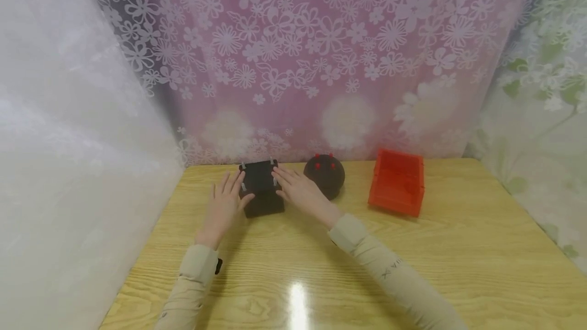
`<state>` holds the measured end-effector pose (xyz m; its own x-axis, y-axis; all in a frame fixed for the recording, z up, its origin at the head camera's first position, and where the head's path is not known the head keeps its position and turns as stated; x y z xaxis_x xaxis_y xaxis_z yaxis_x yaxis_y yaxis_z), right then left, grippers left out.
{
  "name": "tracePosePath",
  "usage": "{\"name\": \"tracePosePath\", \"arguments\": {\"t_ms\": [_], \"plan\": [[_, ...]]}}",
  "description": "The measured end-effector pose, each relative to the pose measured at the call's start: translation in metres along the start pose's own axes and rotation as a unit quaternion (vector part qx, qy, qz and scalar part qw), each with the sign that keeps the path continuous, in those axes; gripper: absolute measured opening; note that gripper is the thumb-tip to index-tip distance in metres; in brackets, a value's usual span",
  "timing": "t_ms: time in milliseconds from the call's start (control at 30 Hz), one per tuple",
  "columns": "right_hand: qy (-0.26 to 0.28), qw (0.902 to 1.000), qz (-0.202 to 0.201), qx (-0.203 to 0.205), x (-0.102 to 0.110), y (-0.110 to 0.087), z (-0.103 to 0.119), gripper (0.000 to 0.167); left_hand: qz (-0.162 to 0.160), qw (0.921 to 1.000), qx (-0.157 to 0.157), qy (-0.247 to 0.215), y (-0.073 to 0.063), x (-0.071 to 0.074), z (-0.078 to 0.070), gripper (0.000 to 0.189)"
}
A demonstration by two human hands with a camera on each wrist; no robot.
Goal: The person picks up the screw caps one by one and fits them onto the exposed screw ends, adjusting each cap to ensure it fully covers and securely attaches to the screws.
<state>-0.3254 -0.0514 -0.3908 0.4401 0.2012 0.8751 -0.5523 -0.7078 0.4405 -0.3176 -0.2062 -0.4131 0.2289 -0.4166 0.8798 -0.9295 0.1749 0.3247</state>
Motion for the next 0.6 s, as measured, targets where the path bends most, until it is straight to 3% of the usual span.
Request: {"name": "tracePosePath", "arguments": {"t_ms": [600], "plan": [[-0.014,0.9998,0.014,0.000,0.009,-0.024,0.001,0.055,-0.010,0.9997,-0.021,0.000,-0.016,0.000,-0.027,0.073]]}}
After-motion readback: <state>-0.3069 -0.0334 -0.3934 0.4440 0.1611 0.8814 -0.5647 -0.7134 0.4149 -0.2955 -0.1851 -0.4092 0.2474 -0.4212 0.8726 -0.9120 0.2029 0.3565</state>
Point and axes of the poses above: each hand's wrist, its own y-axis towards the middle knuckle, its own x-axis out of the back of the hand, z = x × y, the point moved 10 cm from there along y, towards the middle knuckle, and after that the axes turned 7 degrees about -y, right-handed, at the moved point
